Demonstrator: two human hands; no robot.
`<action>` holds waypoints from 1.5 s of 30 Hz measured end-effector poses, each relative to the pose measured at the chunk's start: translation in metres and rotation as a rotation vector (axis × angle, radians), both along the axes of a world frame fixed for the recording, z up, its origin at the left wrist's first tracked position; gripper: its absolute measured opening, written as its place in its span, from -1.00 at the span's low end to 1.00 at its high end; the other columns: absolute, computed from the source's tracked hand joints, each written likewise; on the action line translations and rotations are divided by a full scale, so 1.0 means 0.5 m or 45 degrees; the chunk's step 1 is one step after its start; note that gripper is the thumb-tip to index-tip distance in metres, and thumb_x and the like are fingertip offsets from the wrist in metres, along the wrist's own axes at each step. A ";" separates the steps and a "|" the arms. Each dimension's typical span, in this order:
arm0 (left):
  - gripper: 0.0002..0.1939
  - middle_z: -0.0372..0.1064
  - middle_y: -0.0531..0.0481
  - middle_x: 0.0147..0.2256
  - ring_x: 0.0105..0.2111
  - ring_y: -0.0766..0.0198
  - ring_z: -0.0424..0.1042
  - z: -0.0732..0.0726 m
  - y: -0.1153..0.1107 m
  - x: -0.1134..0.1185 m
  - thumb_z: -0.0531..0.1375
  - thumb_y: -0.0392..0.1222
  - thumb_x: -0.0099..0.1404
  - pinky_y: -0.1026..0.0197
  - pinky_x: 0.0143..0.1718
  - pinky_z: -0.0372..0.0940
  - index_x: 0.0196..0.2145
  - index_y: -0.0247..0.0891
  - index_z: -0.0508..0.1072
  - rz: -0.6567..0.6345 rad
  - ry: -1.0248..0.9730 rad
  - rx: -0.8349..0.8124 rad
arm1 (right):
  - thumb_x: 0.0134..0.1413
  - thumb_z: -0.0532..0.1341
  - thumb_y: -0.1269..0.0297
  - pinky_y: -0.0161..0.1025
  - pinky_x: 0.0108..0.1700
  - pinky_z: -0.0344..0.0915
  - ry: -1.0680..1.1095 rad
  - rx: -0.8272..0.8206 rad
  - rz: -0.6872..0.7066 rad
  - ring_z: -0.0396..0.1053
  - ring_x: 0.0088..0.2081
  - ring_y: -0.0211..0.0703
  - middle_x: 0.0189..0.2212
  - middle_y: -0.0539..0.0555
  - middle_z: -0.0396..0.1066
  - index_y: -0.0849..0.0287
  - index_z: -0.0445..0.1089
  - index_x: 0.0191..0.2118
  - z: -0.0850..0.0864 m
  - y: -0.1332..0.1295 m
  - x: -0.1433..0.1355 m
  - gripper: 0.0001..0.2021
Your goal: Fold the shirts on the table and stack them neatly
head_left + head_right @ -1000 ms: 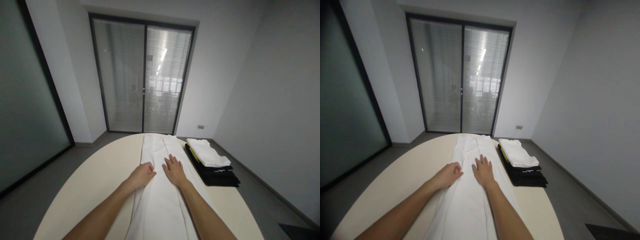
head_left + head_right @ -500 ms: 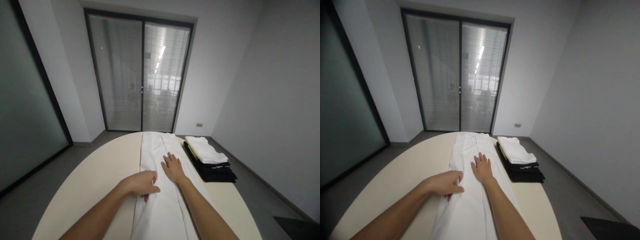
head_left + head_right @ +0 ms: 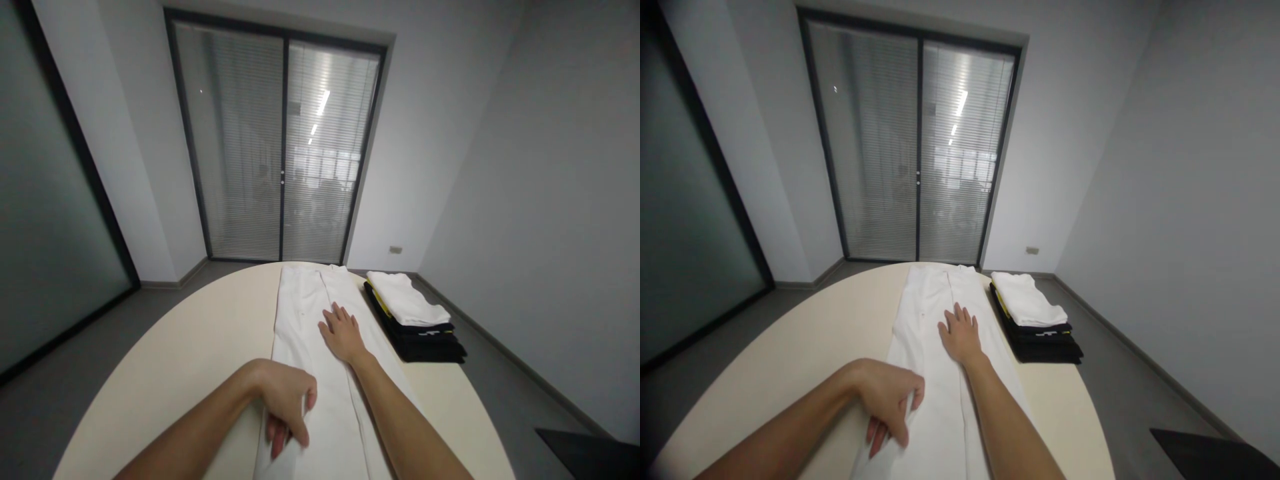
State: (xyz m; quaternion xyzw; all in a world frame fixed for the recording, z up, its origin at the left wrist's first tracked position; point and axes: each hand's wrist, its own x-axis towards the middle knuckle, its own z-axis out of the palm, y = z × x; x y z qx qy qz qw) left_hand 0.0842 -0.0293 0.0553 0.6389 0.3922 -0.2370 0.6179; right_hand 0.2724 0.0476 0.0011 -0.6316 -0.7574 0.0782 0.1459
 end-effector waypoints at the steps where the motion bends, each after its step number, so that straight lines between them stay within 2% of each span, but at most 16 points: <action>1: -0.21 0.44 0.14 -0.63 -0.70 0.22 0.41 -0.002 -0.001 0.003 0.54 -0.06 -0.19 0.24 -0.64 0.33 -0.23 -0.10 0.06 0.003 -0.071 -0.024 | 0.35 -0.05 -0.03 0.19 0.35 -0.22 0.006 -0.002 0.000 -0.19 0.42 0.15 0.43 0.18 -0.15 0.08 0.20 0.31 0.000 0.000 0.000 -0.46; 4: -0.31 0.51 0.10 -0.47 -0.61 0.21 0.49 -0.001 -0.008 0.011 0.52 -0.02 -0.11 0.23 -0.62 0.38 -0.22 -0.13 0.13 0.015 -0.302 -0.149 | 0.35 -0.03 -0.02 0.20 0.35 -0.22 0.058 0.002 -0.007 -0.17 0.41 0.13 0.43 0.16 -0.11 0.07 0.25 0.28 0.000 0.002 0.001 -0.49; 7: -0.43 0.51 0.09 -0.39 -0.58 0.25 0.50 0.008 -0.018 0.015 0.50 -0.10 -0.08 0.26 -0.62 0.39 -0.20 -0.17 0.29 -0.045 -0.332 -0.203 | 0.34 -0.02 0.01 0.18 0.35 -0.17 0.157 0.031 -0.034 -0.10 0.40 0.10 0.40 0.15 -0.03 0.06 0.31 0.23 -0.001 0.006 0.005 -0.53; 12: -0.55 0.40 0.21 -0.61 -0.68 0.33 0.39 0.031 -0.049 0.022 0.40 -0.41 -0.18 0.32 -0.64 0.35 -0.31 -0.16 0.39 -0.119 -0.074 0.032 | 0.33 0.01 0.07 0.03 0.34 -0.05 0.266 0.104 -0.066 0.05 0.35 -0.01 0.33 0.15 0.14 0.08 0.39 0.15 -0.005 0.017 0.012 -0.58; 15: -0.65 0.35 0.23 -0.67 -0.72 0.32 0.36 0.035 -0.064 0.028 0.29 -0.44 -0.14 0.35 -0.67 0.29 -0.37 -0.14 0.38 -0.199 0.003 0.200 | 0.32 0.03 0.08 0.01 0.33 -0.03 0.266 0.127 -0.053 0.08 0.34 -0.02 0.31 0.14 0.17 0.07 0.42 0.12 -0.009 0.019 0.013 -0.60; 19: -0.81 0.34 0.20 -0.69 -0.73 0.30 0.37 0.026 -0.072 0.035 0.31 -0.34 -0.05 0.32 -0.67 0.30 -0.48 -0.17 0.37 -0.298 -0.085 0.170 | 0.32 0.04 0.09 0.03 0.33 -0.05 0.244 0.123 -0.046 0.07 0.34 0.01 0.32 0.14 0.16 0.07 0.42 0.11 -0.012 0.019 0.013 -0.61; 23: -0.84 0.33 0.22 -0.69 -0.71 0.32 0.38 0.017 -0.073 0.042 0.34 -0.28 0.04 0.33 -0.64 0.32 -0.44 -0.18 0.41 -0.341 -0.248 0.180 | 0.33 0.03 0.09 0.03 0.33 -0.05 0.241 0.128 -0.046 0.08 0.33 0.01 0.31 0.14 0.17 0.08 0.42 0.11 -0.012 0.017 0.012 -0.62; 27: -0.77 0.26 0.28 -0.74 -0.71 0.35 0.34 0.011 -0.080 0.055 0.31 -0.44 -0.04 0.39 -0.64 0.22 -0.43 -0.17 0.45 -0.471 -0.257 0.479 | 0.33 0.02 0.09 0.03 0.33 -0.04 0.223 0.141 -0.041 0.08 0.33 0.01 0.31 0.15 0.18 0.08 0.43 0.10 -0.012 0.017 0.011 -0.61; 29: -0.71 0.23 0.29 -0.74 -0.71 0.36 0.31 0.012 -0.086 0.059 0.29 -0.51 -0.10 0.39 -0.65 0.17 -0.45 -0.16 0.46 -0.525 -0.233 0.554 | 0.33 0.02 0.08 0.05 0.32 -0.04 0.208 0.143 -0.047 0.08 0.33 0.02 0.31 0.15 0.17 0.08 0.43 0.10 -0.013 0.017 0.011 -0.61; 32: -0.74 0.31 0.26 -0.65 -0.64 0.36 0.35 0.018 -0.093 0.052 0.32 -0.45 -0.03 0.38 -0.57 0.22 -0.39 -0.14 0.50 -0.413 -0.284 0.498 | 0.34 0.02 0.07 0.07 0.32 -0.04 0.188 0.135 -0.057 0.08 0.33 0.03 0.32 0.16 0.16 0.07 0.42 0.11 -0.014 0.017 0.010 -0.61; 34: -0.84 0.41 0.19 -0.55 -0.56 0.34 0.41 0.019 -0.096 0.039 0.34 -0.26 0.09 0.34 -0.46 0.28 -0.32 -0.13 0.53 -0.247 -0.386 0.660 | 0.34 0.02 0.07 0.09 0.32 -0.04 0.179 0.130 -0.048 0.07 0.33 0.04 0.32 0.16 0.16 0.07 0.42 0.11 -0.012 0.017 0.009 -0.60; 36: -0.84 0.48 0.13 -0.44 -0.44 0.30 0.45 0.012 -0.097 0.023 0.30 -0.11 0.18 0.28 -0.31 0.31 -0.25 -0.12 0.53 -0.106 -0.464 1.035 | 0.34 0.01 0.07 0.09 0.32 -0.05 0.171 0.132 -0.035 0.07 0.33 0.04 0.32 0.15 0.16 0.07 0.43 0.11 -0.010 0.015 0.009 -0.60; 38: -0.82 0.50 0.05 -0.29 -0.27 0.22 0.45 -0.001 -0.097 0.007 0.25 -0.10 0.24 0.21 -0.16 0.29 -0.19 -0.12 0.52 -0.037 -0.479 1.413 | 0.34 0.01 0.07 0.09 0.32 -0.05 0.154 0.128 -0.028 0.06 0.33 0.04 0.32 0.15 0.16 0.06 0.43 0.12 -0.007 0.013 0.008 -0.59; 39: -0.80 0.49 0.01 -0.22 -0.20 0.18 0.44 -0.008 -0.096 0.000 0.24 -0.12 0.25 0.18 -0.10 0.28 -0.16 -0.13 0.51 -0.035 -0.469 1.519 | 0.33 0.01 0.07 0.09 0.32 -0.05 0.142 0.127 -0.026 0.06 0.34 0.05 0.33 0.15 0.15 0.06 0.43 0.13 -0.006 0.012 0.008 -0.59; 42: -0.75 0.40 -0.04 -0.09 -0.08 0.14 0.37 -0.024 -0.095 -0.019 0.26 -0.15 0.24 0.14 -0.02 0.25 -0.09 -0.11 0.49 -0.064 -0.467 1.629 | 0.33 0.02 0.07 0.10 0.32 -0.04 0.109 0.128 -0.022 0.04 0.34 0.08 0.34 0.14 0.12 0.04 0.42 0.14 -0.005 0.011 0.007 -0.59; 45: -0.81 0.37 0.00 -0.05 -0.07 0.17 0.37 -0.027 -0.093 -0.030 0.26 -0.14 0.29 0.15 -0.01 0.23 -0.12 -0.06 0.52 -0.115 -0.503 1.627 | 0.33 0.02 0.06 0.10 0.32 -0.04 0.100 0.152 -0.021 0.02 0.35 0.10 0.34 0.13 0.11 0.02 0.43 0.14 -0.008 0.011 0.007 -0.59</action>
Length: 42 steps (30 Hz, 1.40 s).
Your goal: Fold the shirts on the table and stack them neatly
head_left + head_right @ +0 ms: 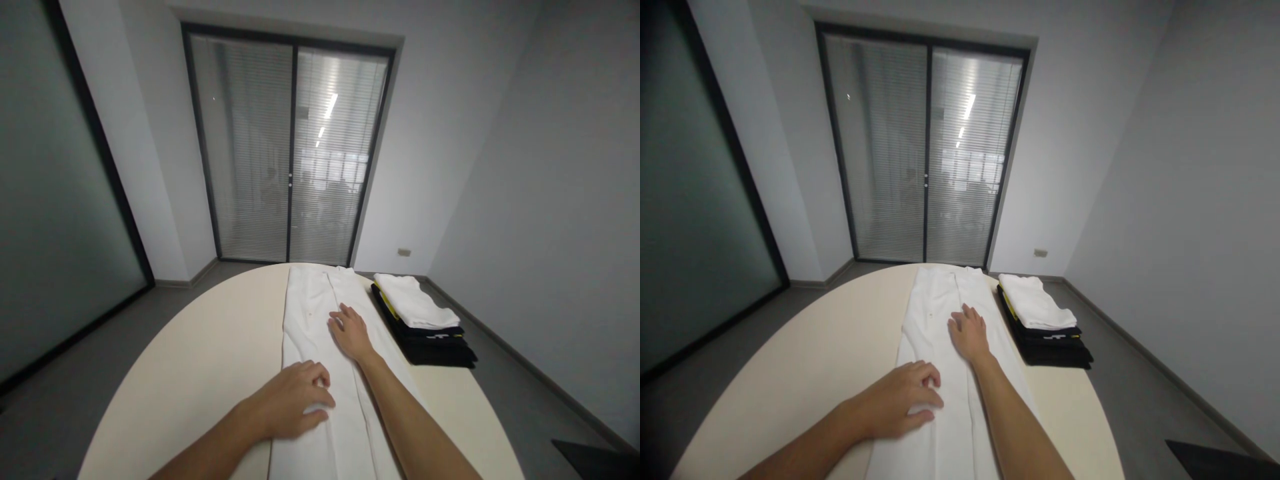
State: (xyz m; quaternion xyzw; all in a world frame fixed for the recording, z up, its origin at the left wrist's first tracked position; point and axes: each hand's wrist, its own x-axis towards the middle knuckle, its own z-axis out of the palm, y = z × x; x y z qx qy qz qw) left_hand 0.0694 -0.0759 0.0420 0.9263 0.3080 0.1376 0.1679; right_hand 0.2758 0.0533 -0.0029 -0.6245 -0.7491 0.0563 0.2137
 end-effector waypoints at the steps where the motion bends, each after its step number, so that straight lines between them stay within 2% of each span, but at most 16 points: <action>1: -0.86 0.38 0.01 -0.05 -0.08 0.19 0.37 0.001 0.001 -0.001 0.25 -0.14 0.31 0.16 -0.02 0.23 -0.16 -0.08 0.52 -0.020 0.000 0.008 | 0.33 0.02 0.07 0.10 0.32 -0.04 -0.004 0.013 0.000 0.01 0.35 0.10 0.34 0.13 0.12 0.02 0.43 0.13 -0.001 0.001 0.000 -0.59; 4: -0.93 0.42 0.02 -0.09 -0.11 0.21 0.39 0.002 0.002 -0.001 0.21 -0.16 0.35 0.19 -0.05 0.24 -0.24 -0.14 0.49 -0.079 0.006 0.041 | 0.33 0.03 0.09 0.06 0.32 -0.04 -0.049 0.052 0.025 0.00 0.35 0.09 0.32 0.13 0.15 0.05 0.44 0.12 0.000 0.001 0.000 -0.60; 7: -0.94 0.45 0.01 -0.13 -0.12 0.20 0.39 0.002 0.003 0.000 0.20 -0.18 0.35 0.17 -0.06 0.25 -0.24 -0.16 0.46 -0.104 0.010 0.072 | 0.33 0.03 0.11 0.00 0.30 -0.01 -0.088 0.083 0.055 0.06 0.31 0.05 0.26 0.12 0.25 0.05 0.45 0.11 0.010 -0.004 -0.004 -0.61; 11: -0.91 0.45 -0.01 -0.14 -0.12 0.18 0.39 -0.003 0.005 -0.003 0.20 -0.18 0.33 0.16 -0.07 0.27 -0.21 -0.15 0.47 -0.098 0.018 0.055 | 0.34 0.02 0.13 -0.12 0.20 0.12 -0.087 0.114 0.099 0.24 0.14 -0.01 0.07 0.13 0.42 0.06 0.46 0.08 0.028 -0.017 -0.015 -0.63; 14: -0.87 0.44 0.03 -0.11 -0.11 0.19 0.39 -0.010 0.008 -0.006 0.21 -0.19 0.31 0.16 -0.05 0.26 -0.17 -0.10 0.49 -0.096 -0.021 0.038 | 0.35 0.00 0.17 -0.18 0.10 0.18 -0.115 0.109 0.152 0.31 0.03 -0.03 -0.03 0.14 0.46 0.07 0.44 0.10 0.039 -0.019 -0.022 -0.63; 19: -0.89 0.44 0.05 -0.15 -0.13 0.22 0.40 -0.014 0.010 -0.007 0.22 -0.22 0.25 0.20 -0.07 0.27 -0.23 -0.12 0.48 -0.115 -0.079 0.026 | 0.29 0.06 0.21 -0.18 -0.01 0.21 -0.341 -0.041 0.241 0.38 -0.04 -0.01 -0.08 0.16 0.46 0.05 0.46 0.06 0.070 0.005 -0.034 -0.67; 24: -0.84 0.43 0.03 -0.20 -0.15 0.19 0.41 -0.008 0.018 -0.018 0.25 -0.25 0.13 0.22 -0.14 0.29 -0.28 -0.13 0.48 -0.072 -0.067 -0.031 | 0.28 0.08 0.18 -0.26 -0.06 0.24 -0.267 -0.214 0.303 0.45 -0.12 -0.13 -0.07 0.12 0.47 0.07 0.38 0.15 0.086 0.024 -0.064 -0.62; 28: -0.86 0.42 0.06 -0.27 -0.23 0.24 0.42 0.002 0.033 -0.042 0.25 -0.25 0.09 0.27 -0.20 0.29 -0.33 -0.14 0.50 -0.033 -0.027 -0.138 | 0.20 0.15 0.18 -0.23 -0.08 0.25 -0.289 -0.303 0.328 0.47 -0.14 -0.08 -0.07 0.16 0.49 0.11 0.32 0.21 0.091 0.028 -0.087 -0.53; 32: -0.86 0.42 0.07 -0.31 -0.31 0.28 0.41 0.009 0.044 -0.060 0.23 -0.27 0.04 0.32 -0.30 0.28 -0.37 -0.15 0.50 -0.027 0.071 -0.232 | 0.22 0.14 0.11 -0.23 -0.13 0.25 -0.267 -0.316 0.291 0.48 -0.13 -0.03 -0.13 0.17 0.54 0.12 0.38 0.14 0.100 0.030 -0.103 -0.58; 35: -0.86 0.42 0.07 -0.30 -0.27 0.26 0.42 0.004 0.040 -0.059 0.24 -0.27 0.03 0.30 -0.26 0.29 -0.38 -0.15 0.48 -0.046 0.078 -0.214 | 0.35 -0.06 0.00 -0.19 -0.18 0.24 -0.218 -0.265 0.179 0.49 -0.14 0.02 -0.16 0.23 0.55 0.16 0.44 0.03 0.092 0.027 -0.118 -0.54; 37: -0.85 0.42 0.08 -0.30 -0.24 0.24 0.42 -0.002 0.032 -0.053 0.23 -0.28 0.02 0.27 -0.22 0.29 -0.38 -0.15 0.45 -0.049 0.055 -0.153 | 0.37 -0.11 -0.04 -0.19 -0.20 0.23 -0.139 -0.163 0.091 0.50 -0.18 0.02 -0.20 0.23 0.56 0.17 0.48 -0.08 0.077 0.024 -0.128 -0.49; 40: -0.84 0.40 0.08 -0.31 -0.24 0.23 0.40 -0.008 0.019 -0.041 0.22 -0.30 0.00 0.25 -0.20 0.28 -0.39 -0.15 0.39 -0.069 0.040 -0.063 | 0.30 0.02 -0.08 -0.22 -0.23 0.21 0.018 -0.048 0.039 0.49 -0.23 -0.04 -0.27 0.16 0.56 0.13 0.51 -0.22 0.050 0.027 -0.141 -0.55; 42: -0.82 0.40 0.08 -0.32 -0.25 0.22 0.39 -0.007 0.014 -0.034 0.21 -0.31 -0.01 0.23 -0.19 0.27 -0.38 -0.16 0.37 -0.091 0.035 -0.025 | 0.23 0.13 0.00 -0.26 -0.26 0.18 0.112 -0.046 0.060 0.47 -0.27 -0.08 -0.31 0.13 0.56 0.13 0.52 -0.26 0.035 0.035 -0.147 -0.66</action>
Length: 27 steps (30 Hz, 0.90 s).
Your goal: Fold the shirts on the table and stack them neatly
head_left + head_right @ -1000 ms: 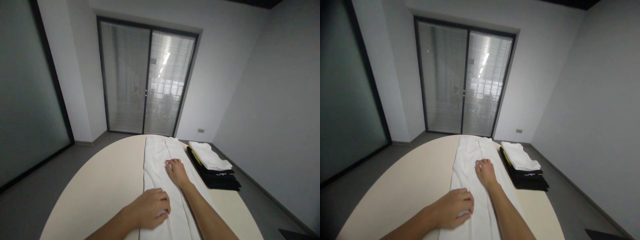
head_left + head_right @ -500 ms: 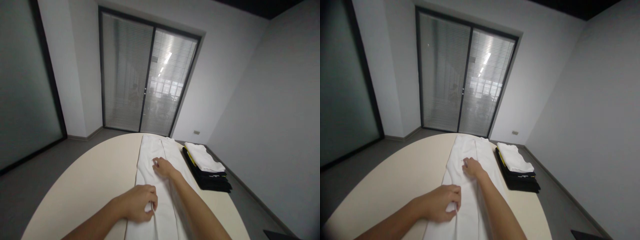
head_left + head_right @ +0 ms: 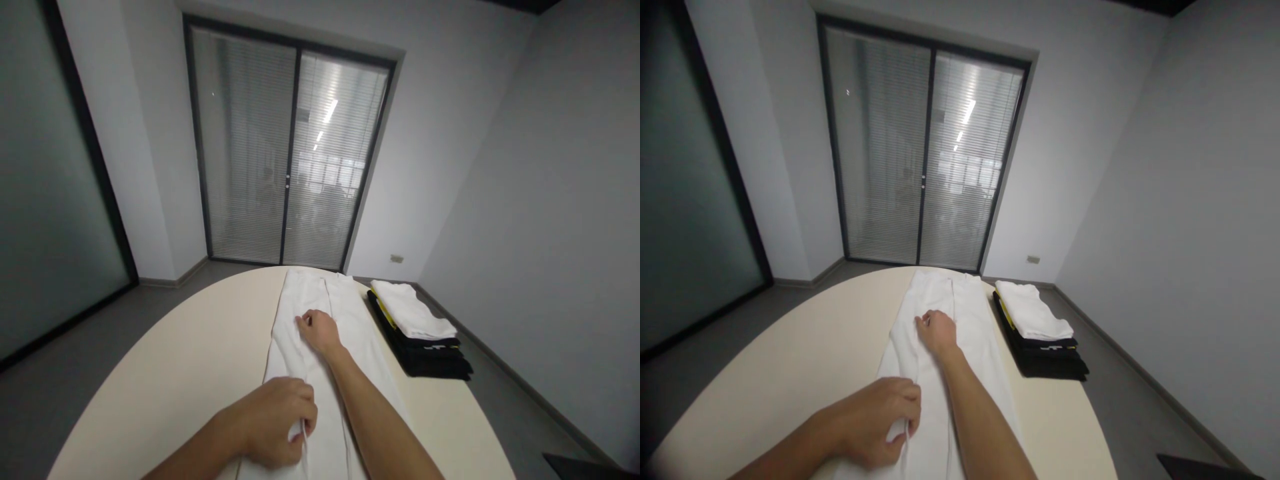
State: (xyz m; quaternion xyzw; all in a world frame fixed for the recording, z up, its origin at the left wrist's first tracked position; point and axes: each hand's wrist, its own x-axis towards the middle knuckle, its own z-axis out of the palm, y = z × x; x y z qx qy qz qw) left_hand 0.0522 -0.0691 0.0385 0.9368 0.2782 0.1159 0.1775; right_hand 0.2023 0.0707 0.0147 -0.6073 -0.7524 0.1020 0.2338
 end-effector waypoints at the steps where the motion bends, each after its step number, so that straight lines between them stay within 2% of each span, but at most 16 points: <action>1: -0.82 0.39 0.08 -0.32 -0.25 0.22 0.39 0.002 -0.002 0.002 0.21 -0.31 -0.01 0.21 -0.19 0.27 -0.38 -0.16 0.36 -0.007 -0.009 0.012 | 0.21 0.16 0.06 -0.27 -0.28 0.17 0.057 0.002 0.023 0.46 -0.30 -0.11 -0.33 0.11 0.56 0.13 0.52 -0.26 -0.005 0.005 -0.002 -0.72; 4: -0.80 0.39 0.08 -0.27 -0.23 0.23 0.38 0.010 -0.006 0.006 0.21 -0.32 0.00 0.20 -0.15 0.26 -0.36 -0.16 0.34 -0.012 -0.067 0.025 | 0.21 0.15 0.16 -0.31 -0.31 0.16 0.288 0.046 0.092 0.42 -0.37 -0.19 -0.37 0.05 0.53 0.14 0.48 -0.19 -0.010 0.020 -0.002 -0.78; 7: -0.79 0.39 0.09 -0.13 -0.17 0.24 0.39 0.014 -0.010 0.009 0.21 -0.33 0.03 0.17 -0.07 0.24 -0.33 -0.16 0.36 -0.014 -0.147 0.013 | 0.26 0.07 0.17 -0.32 -0.31 0.16 0.469 0.165 -0.002 0.41 -0.36 -0.19 -0.37 0.03 0.51 0.14 0.42 -0.11 -0.006 0.032 0.010 -0.75; 11: -0.80 0.37 0.10 -0.02 -0.11 0.22 0.40 0.002 -0.012 0.015 0.22 -0.32 0.09 0.14 -0.04 0.23 -0.29 -0.12 0.41 -0.033 -0.181 -0.021 | 0.20 0.11 0.24 -0.30 -0.32 0.14 0.446 0.179 -0.111 0.39 -0.38 -0.17 -0.41 0.00 0.47 0.13 0.37 -0.02 -0.013 0.034 0.033 -0.73; 16: -0.82 0.37 0.10 -0.01 -0.09 0.23 0.41 -0.010 -0.010 0.020 0.25 -0.32 0.10 0.14 -0.01 0.22 -0.30 -0.12 0.42 -0.038 -0.176 -0.059 | 0.20 0.14 0.25 -0.30 -0.24 0.17 0.299 0.108 0.028 0.37 -0.35 -0.17 -0.43 -0.03 0.45 0.06 0.36 0.12 -0.026 0.023 0.044 -0.63; 20: -0.81 0.39 0.09 -0.05 -0.11 0.23 0.41 -0.005 -0.007 0.016 0.27 -0.28 0.09 0.15 -0.02 0.24 -0.30 -0.13 0.43 -0.013 -0.152 -0.070 | 0.23 0.11 0.27 -0.26 -0.15 0.19 0.187 0.091 0.122 0.38 -0.23 -0.11 -0.35 0.04 0.49 0.06 0.43 0.11 -0.019 0.019 0.047 -0.63; 24: -0.82 0.40 0.07 -0.09 -0.11 0.23 0.42 -0.004 -0.004 0.014 0.30 -0.24 0.10 0.17 -0.01 0.24 -0.29 -0.14 0.44 0.010 -0.136 -0.081 | 0.21 0.10 0.31 -0.20 -0.08 0.22 0.165 0.052 0.267 0.38 -0.18 -0.07 -0.24 0.06 0.52 0.04 0.34 0.23 -0.020 0.024 0.062 -0.53; 27: -0.82 0.40 0.09 -0.09 -0.12 0.23 0.42 -0.006 -0.002 0.013 0.30 -0.24 0.10 0.17 -0.01 0.23 -0.29 -0.13 0.45 0.012 -0.137 -0.058 | 0.20 0.06 0.35 -0.17 -0.01 0.25 0.252 0.073 0.344 0.40 -0.16 -0.08 -0.18 0.08 0.53 0.06 0.45 0.12 -0.028 0.029 0.068 -0.58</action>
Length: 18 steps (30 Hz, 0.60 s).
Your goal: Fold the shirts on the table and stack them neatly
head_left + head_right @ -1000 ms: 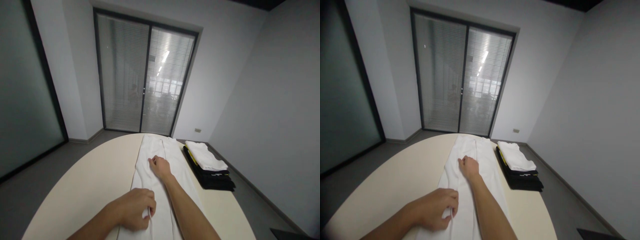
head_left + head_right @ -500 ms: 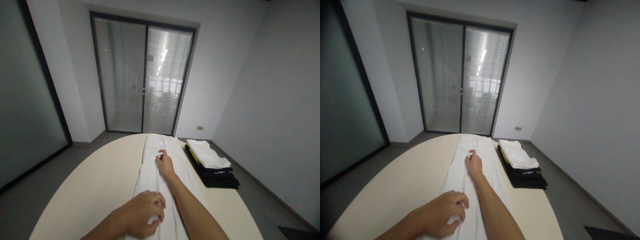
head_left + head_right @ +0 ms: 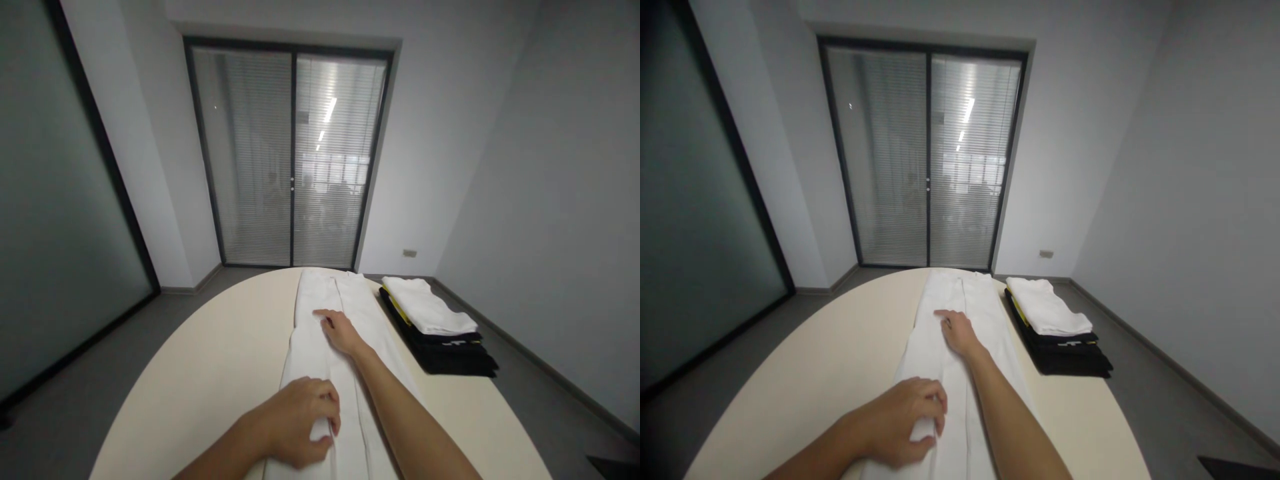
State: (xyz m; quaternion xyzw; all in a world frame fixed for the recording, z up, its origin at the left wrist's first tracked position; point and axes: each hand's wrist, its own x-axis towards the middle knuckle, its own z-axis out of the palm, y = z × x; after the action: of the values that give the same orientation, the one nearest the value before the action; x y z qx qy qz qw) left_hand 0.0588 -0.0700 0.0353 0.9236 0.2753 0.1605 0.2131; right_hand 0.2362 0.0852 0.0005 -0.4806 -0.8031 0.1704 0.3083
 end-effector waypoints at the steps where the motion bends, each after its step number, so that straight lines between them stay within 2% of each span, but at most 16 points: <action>1: -0.83 0.41 0.10 -0.10 -0.13 0.24 0.43 0.000 0.000 0.000 0.29 -0.25 0.11 0.18 -0.02 0.23 -0.30 -0.13 0.44 -0.008 -0.002 0.012 | 0.19 0.05 0.35 -0.16 0.01 0.25 0.061 0.014 -0.003 0.41 -0.14 -0.09 -0.15 0.09 0.53 0.09 0.49 0.06 -0.003 0.002 -0.001 -0.60; 6: -0.90 0.43 0.08 -0.23 -0.22 0.31 0.42 0.010 -0.001 -0.001 0.23 -0.32 0.14 0.28 -0.09 0.25 -0.36 -0.18 0.39 -0.080 -0.086 0.062 | 0.15 0.05 0.35 -0.19 0.00 0.31 0.351 0.058 -0.157 0.44 -0.16 -0.14 -0.07 0.12 0.52 0.19 0.50 0.00 -0.009 0.011 -0.007 -0.62; 9: -0.89 0.42 0.06 -0.23 -0.20 0.30 0.41 0.009 -0.004 0.001 0.21 -0.34 0.17 0.29 -0.07 0.25 -0.34 -0.19 0.38 -0.092 -0.149 0.071 | 0.12 0.11 0.32 -0.19 -0.02 0.32 0.274 0.043 -0.199 0.44 -0.18 -0.11 -0.15 0.11 0.54 0.17 0.53 -0.05 -0.013 0.014 -0.004 -0.66; 12: -0.90 0.42 0.04 -0.12 -0.16 0.27 0.41 0.003 -0.007 0.006 0.22 -0.33 0.19 0.24 -0.04 0.25 -0.33 -0.18 0.39 -0.116 -0.122 0.075 | 0.14 0.12 0.32 -0.19 -0.02 0.32 0.178 0.034 -0.171 0.44 -0.17 -0.10 -0.21 0.10 0.55 0.15 0.55 -0.08 -0.011 0.009 -0.002 -0.69; 15: -0.94 0.40 0.02 -0.04 -0.12 0.24 0.40 0.002 -0.008 0.010 0.21 -0.29 0.24 0.19 -0.01 0.25 -0.31 -0.17 0.41 -0.113 -0.093 0.068 | 0.19 0.08 0.33 -0.19 0.02 0.29 0.171 0.104 -0.196 0.43 -0.14 -0.11 -0.17 0.09 0.55 0.13 0.54 -0.07 0.000 0.001 -0.001 -0.69; 18: -0.98 0.39 0.00 -0.02 -0.08 0.22 0.39 0.007 -0.009 0.015 0.19 -0.25 0.32 0.14 0.05 0.23 -0.27 -0.17 0.43 -0.086 -0.102 0.032 | 0.22 0.06 0.33 -0.20 0.04 0.25 0.155 0.165 -0.306 0.43 -0.13 -0.11 -0.15 0.07 0.54 0.09 0.54 -0.07 0.014 -0.005 0.002 -0.67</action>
State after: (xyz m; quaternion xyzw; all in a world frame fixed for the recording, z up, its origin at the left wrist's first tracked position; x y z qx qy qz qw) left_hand 0.0664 -0.0744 0.0388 0.9278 0.2331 0.1934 0.2177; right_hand 0.2371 0.0828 0.0074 -0.5412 -0.7288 0.1087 0.4052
